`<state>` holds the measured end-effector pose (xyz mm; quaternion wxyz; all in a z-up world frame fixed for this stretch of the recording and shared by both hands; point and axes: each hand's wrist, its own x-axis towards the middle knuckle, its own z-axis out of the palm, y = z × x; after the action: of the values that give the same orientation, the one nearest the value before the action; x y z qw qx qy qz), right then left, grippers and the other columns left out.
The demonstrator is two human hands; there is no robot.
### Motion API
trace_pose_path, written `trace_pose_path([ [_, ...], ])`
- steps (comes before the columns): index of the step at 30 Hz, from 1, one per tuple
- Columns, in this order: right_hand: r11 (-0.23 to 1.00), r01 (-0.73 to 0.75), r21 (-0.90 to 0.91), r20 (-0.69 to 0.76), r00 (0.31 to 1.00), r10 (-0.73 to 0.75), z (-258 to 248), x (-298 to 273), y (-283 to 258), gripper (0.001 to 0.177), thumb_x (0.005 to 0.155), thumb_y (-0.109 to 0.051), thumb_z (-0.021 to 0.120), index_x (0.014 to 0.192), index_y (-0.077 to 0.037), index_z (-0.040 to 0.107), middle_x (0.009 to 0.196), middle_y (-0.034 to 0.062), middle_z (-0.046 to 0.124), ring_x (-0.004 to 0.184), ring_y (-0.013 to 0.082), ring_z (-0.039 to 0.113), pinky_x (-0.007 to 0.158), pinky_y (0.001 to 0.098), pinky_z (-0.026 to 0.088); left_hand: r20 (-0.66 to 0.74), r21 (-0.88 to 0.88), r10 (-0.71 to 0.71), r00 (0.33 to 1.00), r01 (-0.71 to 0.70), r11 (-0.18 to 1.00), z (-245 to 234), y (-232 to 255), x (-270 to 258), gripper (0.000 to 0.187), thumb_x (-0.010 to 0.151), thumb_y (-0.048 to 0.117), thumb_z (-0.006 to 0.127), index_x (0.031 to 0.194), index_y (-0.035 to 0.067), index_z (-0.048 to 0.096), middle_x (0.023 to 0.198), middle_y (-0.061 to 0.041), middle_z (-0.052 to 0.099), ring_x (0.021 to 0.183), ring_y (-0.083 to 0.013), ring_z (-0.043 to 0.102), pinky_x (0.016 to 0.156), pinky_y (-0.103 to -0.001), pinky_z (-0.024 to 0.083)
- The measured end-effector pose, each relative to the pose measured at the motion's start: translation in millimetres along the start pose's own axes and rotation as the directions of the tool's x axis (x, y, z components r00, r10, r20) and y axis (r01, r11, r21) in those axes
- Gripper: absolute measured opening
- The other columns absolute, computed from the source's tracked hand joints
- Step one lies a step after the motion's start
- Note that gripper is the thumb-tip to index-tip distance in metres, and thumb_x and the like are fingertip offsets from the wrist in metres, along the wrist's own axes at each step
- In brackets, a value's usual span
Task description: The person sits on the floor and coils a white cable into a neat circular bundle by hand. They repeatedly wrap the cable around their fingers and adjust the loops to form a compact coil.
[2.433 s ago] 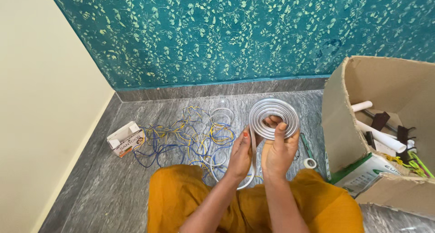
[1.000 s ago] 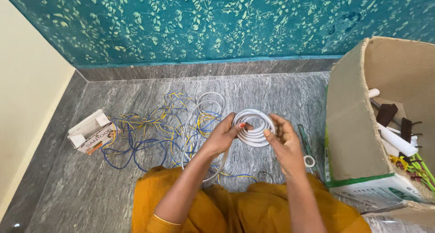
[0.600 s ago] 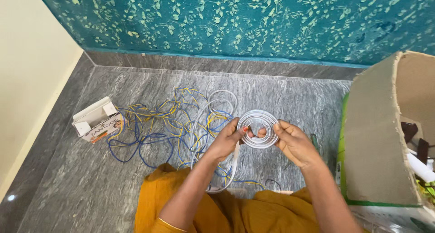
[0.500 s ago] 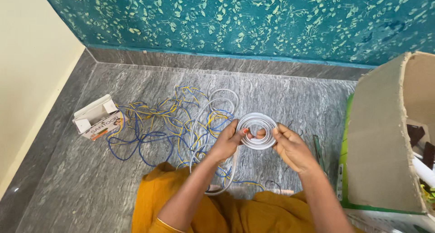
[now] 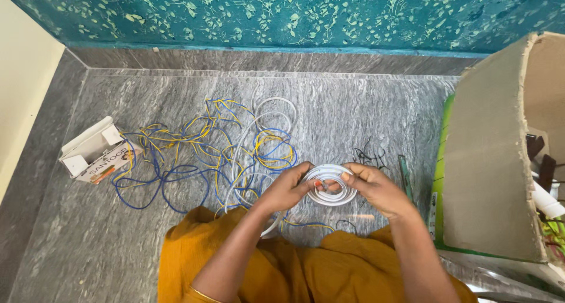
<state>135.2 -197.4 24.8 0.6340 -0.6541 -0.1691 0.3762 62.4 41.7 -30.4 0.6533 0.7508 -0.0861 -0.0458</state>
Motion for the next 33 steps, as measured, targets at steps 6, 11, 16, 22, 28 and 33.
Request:
trace_pose_path([
  [6,0.99,0.111,0.084,-0.034,0.994,-0.108,4,4,8,0.042,0.092,-0.011,0.07,0.13,0.002,0.058,0.121,0.0092,0.071,0.113,0.0162,0.065,0.101,0.0316,0.049,-0.183,-0.367,0.092,0.979,-0.154,0.917,0,-20,7,0.014,0.105,0.013,0.063,0.114,0.002,0.062,0.099,-0.002,0.068,0.093,-0.0086,0.061,0.085,-0.027,0.051],
  [11,0.972,0.165,0.164,-0.138,0.98,-0.143,20,19,22,0.046,0.091,-0.013,0.069,0.133,-0.002,0.056,0.125,0.0051,0.069,0.117,0.015,0.063,0.102,0.0344,0.05,-0.362,-0.751,0.027,0.932,-0.309,0.584,10,-26,13,0.018,0.105,0.017,0.063,0.116,0.002,0.061,0.106,-0.009,0.072,0.102,-0.0196,0.07,0.095,-0.035,0.055],
  [16,0.961,0.229,0.152,-0.256,0.949,-0.185,36,29,43,0.038,0.1,-0.014,0.067,0.133,0.002,0.06,0.12,0.0086,0.069,0.112,0.0171,0.059,0.101,0.0352,0.047,-0.334,-0.881,-0.161,0.929,-0.246,0.405,32,-29,12,0.023,0.1,0.018,0.064,0.117,0.003,0.061,0.114,-0.009,0.073,0.11,-0.0186,0.069,0.101,-0.038,0.053],
  [22,0.88,0.324,0.347,-0.452,0.88,-0.146,26,28,36,0.026,0.101,-0.021,0.054,0.12,-0.004,0.061,0.11,0.0105,0.073,0.105,0.0183,0.07,0.099,0.0346,0.053,-0.292,-0.718,-0.161,0.943,-0.105,0.688,38,-54,14,0.029,0.098,0.022,0.062,0.123,0.006,0.061,0.112,-0.002,0.07,0.101,-0.0138,0.068,0.089,-0.037,0.059],
  [28,0.986,0.152,0.071,-0.262,0.956,-0.129,-16,-4,3,0.021,0.103,-0.02,0.06,0.107,-0.001,0.068,0.087,0.0063,0.069,0.078,0.0137,0.065,0.076,0.0359,0.058,-0.254,-0.491,-0.077,0.964,-0.06,0.869,10,-77,18,0.033,0.115,0.024,0.063,0.122,-0.007,0.07,0.104,-0.016,0.07,0.089,-0.0188,0.065,0.083,-0.032,0.055],
  [33,0.942,-0.077,-0.327,0.122,0.985,0.123,-14,-22,-19,0.018,0.093,-0.02,0.069,0.095,-0.002,0.071,0.081,0.0048,0.076,0.063,0.0112,0.066,0.06,0.0299,0.055,-0.254,-0.026,0.15,0.955,-0.162,0.986,-19,-29,5,0.057,0.086,0.02,0.078,0.136,0.004,0.056,0.125,-0.013,0.064,0.118,-0.0215,0.06,0.101,-0.038,0.047],
])
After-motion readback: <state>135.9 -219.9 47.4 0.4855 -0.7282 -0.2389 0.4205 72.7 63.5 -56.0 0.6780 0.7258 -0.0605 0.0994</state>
